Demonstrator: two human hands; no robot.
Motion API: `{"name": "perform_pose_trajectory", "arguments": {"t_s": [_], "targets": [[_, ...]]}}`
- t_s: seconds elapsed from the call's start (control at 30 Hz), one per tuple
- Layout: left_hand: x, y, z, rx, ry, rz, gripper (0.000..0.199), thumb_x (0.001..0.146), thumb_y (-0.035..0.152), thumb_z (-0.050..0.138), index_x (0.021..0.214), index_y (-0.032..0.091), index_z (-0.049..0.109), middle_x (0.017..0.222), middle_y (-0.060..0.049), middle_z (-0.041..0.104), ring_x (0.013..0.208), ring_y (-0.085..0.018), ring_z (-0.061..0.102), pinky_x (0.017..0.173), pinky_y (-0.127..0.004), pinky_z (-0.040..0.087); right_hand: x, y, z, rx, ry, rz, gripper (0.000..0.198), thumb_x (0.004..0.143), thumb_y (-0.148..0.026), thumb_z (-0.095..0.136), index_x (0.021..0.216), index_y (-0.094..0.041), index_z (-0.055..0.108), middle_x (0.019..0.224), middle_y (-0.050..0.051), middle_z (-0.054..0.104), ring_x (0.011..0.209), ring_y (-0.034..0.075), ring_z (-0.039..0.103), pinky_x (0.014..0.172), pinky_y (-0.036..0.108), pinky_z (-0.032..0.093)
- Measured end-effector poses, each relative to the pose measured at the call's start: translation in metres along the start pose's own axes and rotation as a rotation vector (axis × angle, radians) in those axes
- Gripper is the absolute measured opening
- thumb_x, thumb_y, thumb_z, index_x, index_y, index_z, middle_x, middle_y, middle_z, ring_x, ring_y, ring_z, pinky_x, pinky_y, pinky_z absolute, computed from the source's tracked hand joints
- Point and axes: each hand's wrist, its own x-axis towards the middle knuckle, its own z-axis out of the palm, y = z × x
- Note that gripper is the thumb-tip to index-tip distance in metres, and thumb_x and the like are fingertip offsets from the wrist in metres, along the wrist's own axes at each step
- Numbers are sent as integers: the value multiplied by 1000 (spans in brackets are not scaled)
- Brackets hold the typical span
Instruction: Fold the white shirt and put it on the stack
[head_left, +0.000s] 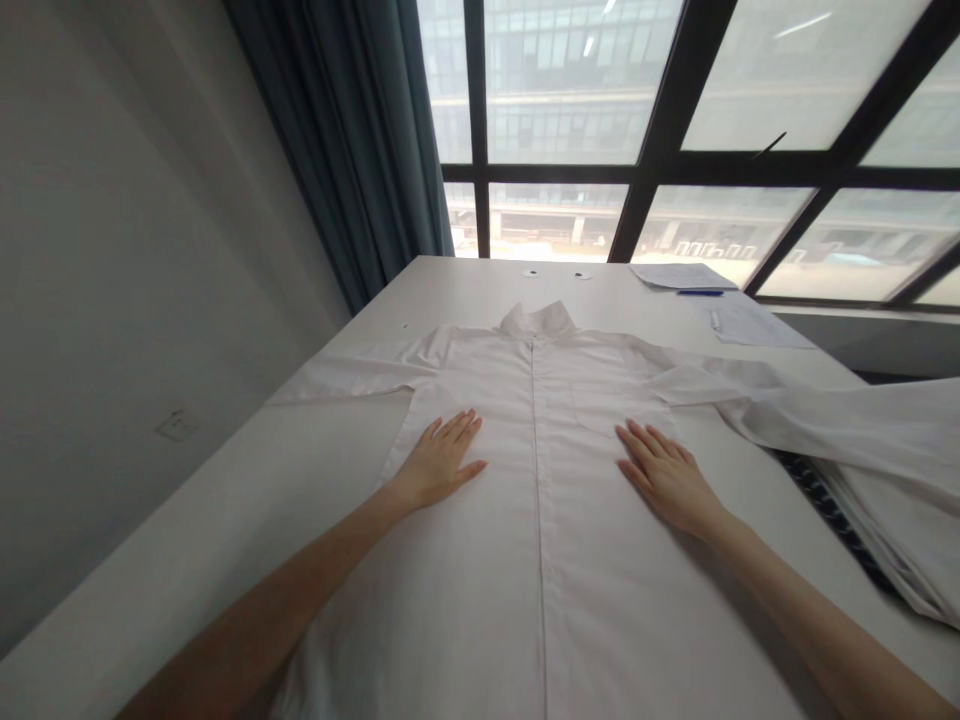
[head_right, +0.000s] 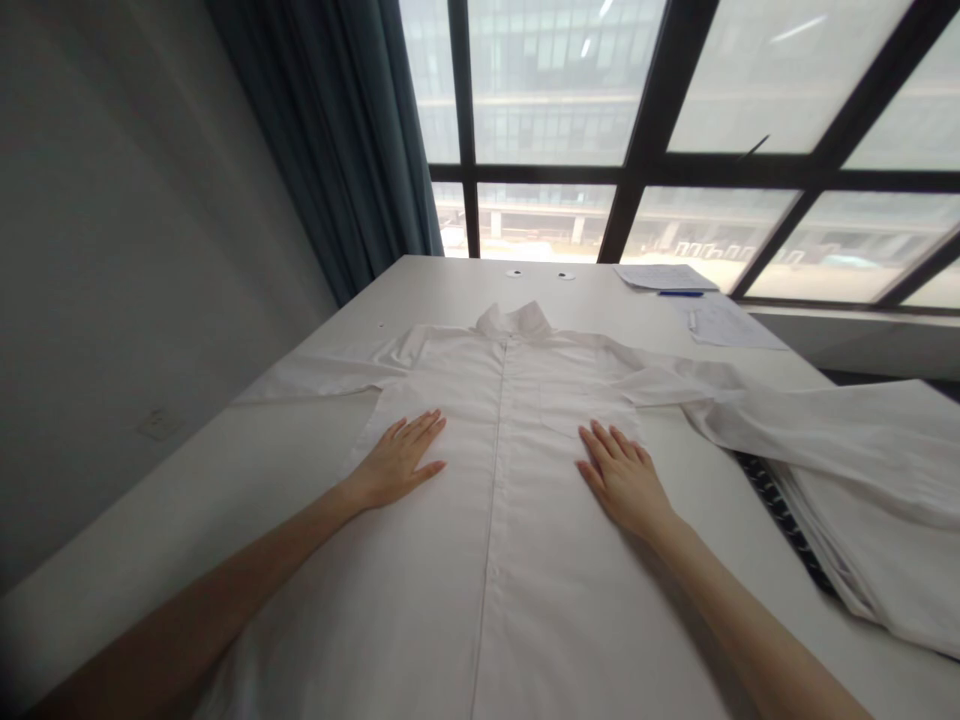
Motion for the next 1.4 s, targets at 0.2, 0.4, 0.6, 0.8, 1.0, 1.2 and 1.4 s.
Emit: {"name": "perform_pose_trajectory", "arguments": {"t_s": [0.2, 0.4, 0.6, 0.8, 1.0, 1.2, 1.4], "targets": [[49, 11, -7, -42, 89, -13, 37, 93, 28, 45, 127, 15, 54, 133, -11, 55, 124, -22, 48, 109, -39, 31, 48, -14, -13, 167, 41, -130, 33, 93, -27, 39, 108, -19, 67, 114, 11, 68, 107, 26, 61, 94, 47, 42], [104, 30, 7, -110, 0, 63, 46, 95, 28, 39, 137, 10, 44, 146, -12, 42, 135, -20, 38, 111, -33, 29, 96, -44, 4, 363, 87, -314, 34, 94, -22, 37, 112, -19, 65, 121, 8, 65, 109, 18, 60, 98, 31, 45], [111, 27, 18, -102, -58, 57, 54, 99, 38, 27, 147, 14, 28, 155, -8, 24, 143, -20, 22, 115, -41, 21, 98, -37, 16, 339, 91, -255, 40, 96, -32, 36, 127, -17, 57, 134, 10, 57, 127, 22, 48, 107, 40, 37], [108, 16, 16, -108, -128, 18, 61, 98, 47, 23, 150, 15, 19, 157, -10, 16, 145, -21, 13, 116, -43, 16, 95, -21, 20, 143, -55, -77, 51, 99, -43, 26, 146, -26, 35, 153, 4, 33, 140, 23, 28, 112, 49, 25], [101, -18, 17, -69, -133, -160, 58, 98, 42, 24, 149, 15, 23, 157, -10, 16, 145, -22, 15, 116, -45, 16, 93, 0, 27, 82, 19, 100, 50, 98, -37, 25, 144, -24, 39, 151, 6, 36, 138, 26, 34, 108, 52, 30], [98, -24, 18, -12, -46, -304, 57, 97, 34, 26, 147, 6, 26, 155, -19, 19, 144, -27, 19, 115, -49, 16, 91, 2, 22, 57, 173, 169, 48, 94, -19, 27, 135, -10, 48, 144, 16, 45, 134, 26, 39, 108, 50, 30], [101, 18, 11, -36, -22, -81, 55, 97, 34, 25, 146, 8, 29, 155, -15, 22, 144, -22, 18, 116, -44, 16, 92, -16, 12, 252, 201, -251, 44, 91, -16, 32, 127, -17, 58, 134, 9, 57, 127, 19, 48, 109, 40, 35]]}}
